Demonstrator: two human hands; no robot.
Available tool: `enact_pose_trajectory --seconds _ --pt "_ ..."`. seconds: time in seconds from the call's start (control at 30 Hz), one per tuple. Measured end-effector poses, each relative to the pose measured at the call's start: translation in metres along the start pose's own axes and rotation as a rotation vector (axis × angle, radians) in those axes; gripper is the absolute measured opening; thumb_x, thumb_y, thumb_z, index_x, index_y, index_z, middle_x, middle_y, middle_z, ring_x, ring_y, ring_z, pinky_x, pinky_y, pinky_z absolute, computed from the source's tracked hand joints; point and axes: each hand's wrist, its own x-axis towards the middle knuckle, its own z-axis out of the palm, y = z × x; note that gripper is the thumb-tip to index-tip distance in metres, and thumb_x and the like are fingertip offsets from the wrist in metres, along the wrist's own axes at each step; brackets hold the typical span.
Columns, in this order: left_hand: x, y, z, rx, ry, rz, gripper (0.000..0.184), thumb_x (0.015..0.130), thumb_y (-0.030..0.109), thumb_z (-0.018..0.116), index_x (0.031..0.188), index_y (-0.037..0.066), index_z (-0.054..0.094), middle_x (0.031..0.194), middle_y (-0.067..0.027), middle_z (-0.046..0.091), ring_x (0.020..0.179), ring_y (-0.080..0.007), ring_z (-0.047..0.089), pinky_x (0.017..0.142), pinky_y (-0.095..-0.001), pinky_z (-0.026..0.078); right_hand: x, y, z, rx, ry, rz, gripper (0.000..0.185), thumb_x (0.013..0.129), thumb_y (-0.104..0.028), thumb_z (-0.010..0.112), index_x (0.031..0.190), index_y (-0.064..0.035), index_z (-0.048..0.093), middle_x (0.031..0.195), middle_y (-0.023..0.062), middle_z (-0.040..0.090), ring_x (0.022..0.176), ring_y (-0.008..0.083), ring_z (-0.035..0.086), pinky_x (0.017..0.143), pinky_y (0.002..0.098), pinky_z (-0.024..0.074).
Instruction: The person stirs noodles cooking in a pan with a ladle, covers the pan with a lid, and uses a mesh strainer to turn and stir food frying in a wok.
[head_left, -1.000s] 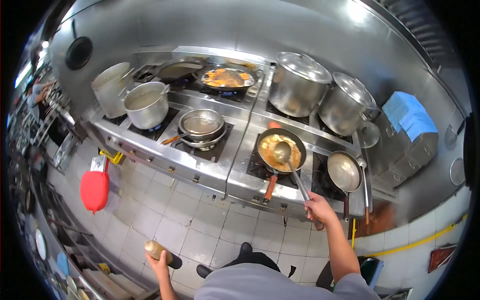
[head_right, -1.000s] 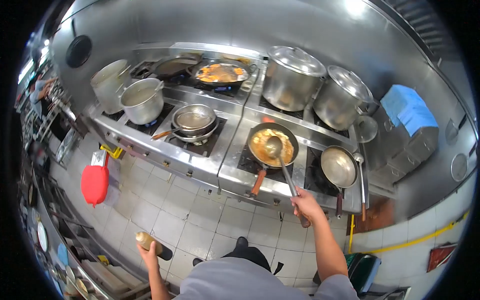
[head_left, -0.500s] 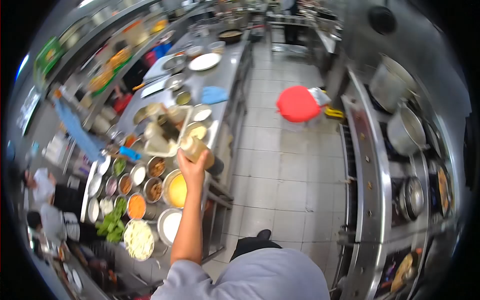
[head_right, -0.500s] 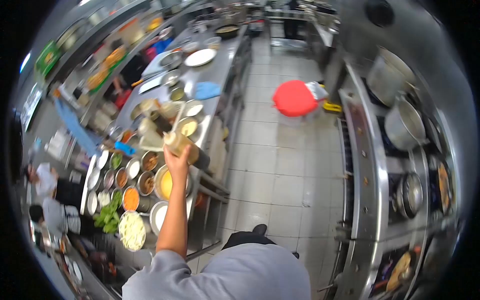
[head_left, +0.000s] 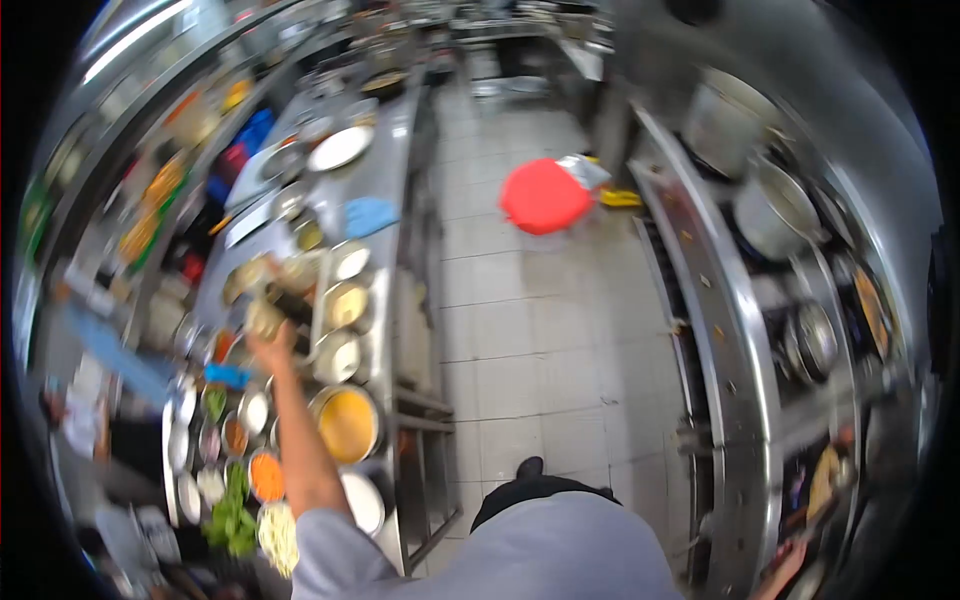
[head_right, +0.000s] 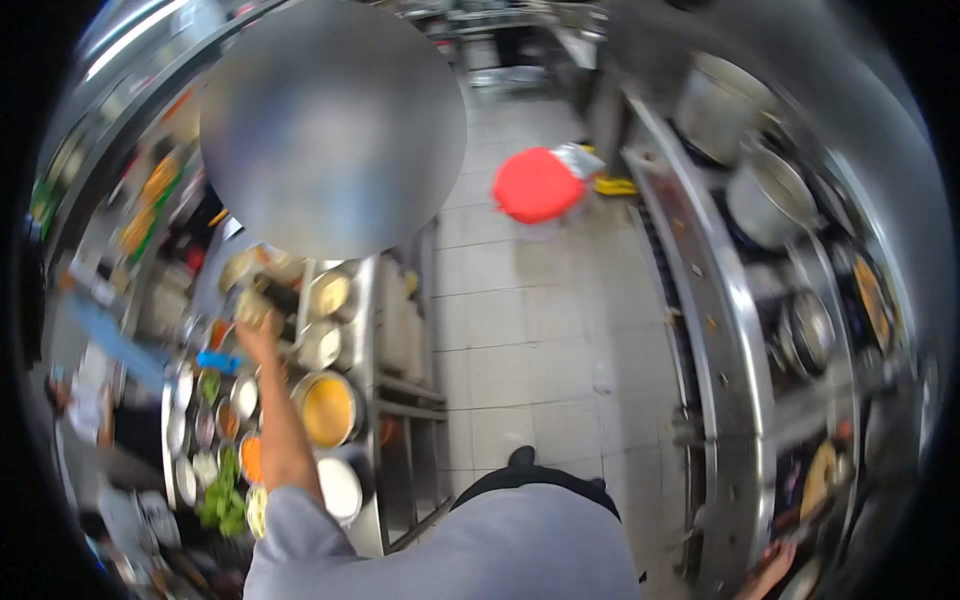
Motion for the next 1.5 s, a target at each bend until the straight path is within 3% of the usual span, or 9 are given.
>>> enact_pose_trajectory --seconds 0.1,0.33,0.4,0.43,0.5,0.73,0.87,1.07,1.5 --pt "0.03 -0.107 0.066 0.203 -0.102 0.287 0.069 0.071 0.036 0.074 0.123 0.0 0.048 0.11 -0.0152 0.058 0.103 -0.0302 0.056 0.091 -0.0432 0.043 -0.077 -0.064 0.04 -0.055 0.102 0.081 0.049 0.084 -0.012 0.052 0.132 -0.0086 0.044 0.073 -0.0018 0.051 0.056 0.0069 0.047 0.047 0.0189 0.0403" --pt "-0.076 0.078 0.019 -0.429 -0.123 0.337 0.047 0.085 0.035 0.059 0.115 -0.001 0.055 0.096 -0.0101 0.061 0.086 -0.02 0.057 0.078 -0.0313 0.046 -0.12 -0.083 0.003 -0.317 0.249 0.096 0.062 0.081 0.001 0.055 0.139 -0.0066 0.034 0.069 0.003 0.052 0.05 0.0096 0.05 0.04 0.0247 0.04" --pt "-0.158 0.115 0.059 -0.76 -0.601 0.274 0.043 0.089 0.035 0.055 0.112 -0.001 0.058 0.092 -0.0086 0.062 0.081 -0.017 0.058 0.075 -0.0279 0.047 -0.115 -0.081 -0.01 -0.409 0.253 0.103 0.061 0.081 -0.001 0.056 0.138 -0.0067 0.036 0.07 0.0032 0.053 0.05 0.0092 0.051 0.041 0.0254 0.0421" --pt "-0.201 0.187 0.068 -0.643 -1.225 -0.295 0.038 0.09 0.035 0.05 0.103 0.002 0.063 0.084 -0.0055 0.063 0.07 -0.0124 0.055 0.061 -0.0234 0.042 -0.115 -0.086 -0.013 -0.423 0.218 0.12 0.061 0.081 -0.002 0.057 0.138 -0.007 0.036 0.071 0.0032 0.053 0.05 0.0095 0.05 0.041 0.0254 0.0422" --pt "-0.368 0.273 -0.005 -0.728 -1.188 0.148 0.035 0.089 0.029 0.046 0.106 0.001 0.057 0.091 -0.0078 0.062 0.079 -0.0161 0.059 0.064 -0.0269 0.046 -0.11 -0.09 -0.032 -0.413 0.185 0.132 0.061 0.081 -0.002 0.057 0.138 -0.0072 0.036 0.071 0.0032 0.054 0.049 0.0098 0.05 0.041 0.0254 0.0423" --pt "-0.697 0.406 -0.138 -0.845 -2.344 0.191 0.024 0.093 0.021 0.051 0.109 0.004 0.056 0.103 -0.008 0.061 0.086 -0.0169 0.061 0.07 -0.03 0.051 -0.088 -0.089 -0.125 -0.289 -0.111 0.376 0.06 0.082 -0.006 0.058 0.138 -0.0078 0.037 0.073 0.0034 0.056 0.049 0.011 0.052 0.042 0.0272 0.0436" --pt "-0.767 0.398 -0.131 -0.62 -2.481 0.542 0.025 0.091 0.019 0.056 0.112 0.005 0.057 0.102 -0.0051 0.062 0.086 -0.0139 0.06 0.07 -0.0278 0.05 -0.065 -0.11 -0.161 -0.588 -0.079 0.325 0.062 0.081 -0.008 0.059 0.139 -0.007 0.036 0.073 0.0056 0.058 0.051 0.0104 0.053 0.043 0.0289 0.0444" --pt "-0.78 0.316 -0.079 -0.123 -2.282 0.479 0.033 0.09 0.024 0.057 0.116 0.004 0.054 0.101 -0.0073 0.063 0.084 -0.018 0.062 0.067 -0.0294 0.051 -0.014 -0.091 -0.172 -0.818 -0.018 0.094 0.062 0.077 -0.013 0.059 0.135 -0.0032 0.038 0.085 0.0215 0.062 0.083 0.0405 0.059 0.076 0.0393 0.0472" --pt "-0.884 0.478 -0.205 -0.198 -2.934 -0.448 0.051 0.097 0.041 0.04 0.133 0.004 0.037 0.121 -0.0175 0.056 0.097 -0.0267 0.059 0.083 -0.0371 0.049 0.006 -0.06 -0.129 -1.25 -0.169 -0.154 0.064 0.077 -0.009 0.059 0.137 -0.0136 0.037 0.093 0.0149 0.054 0.088 0.0327 0.058 0.073 0.0416 0.0485"
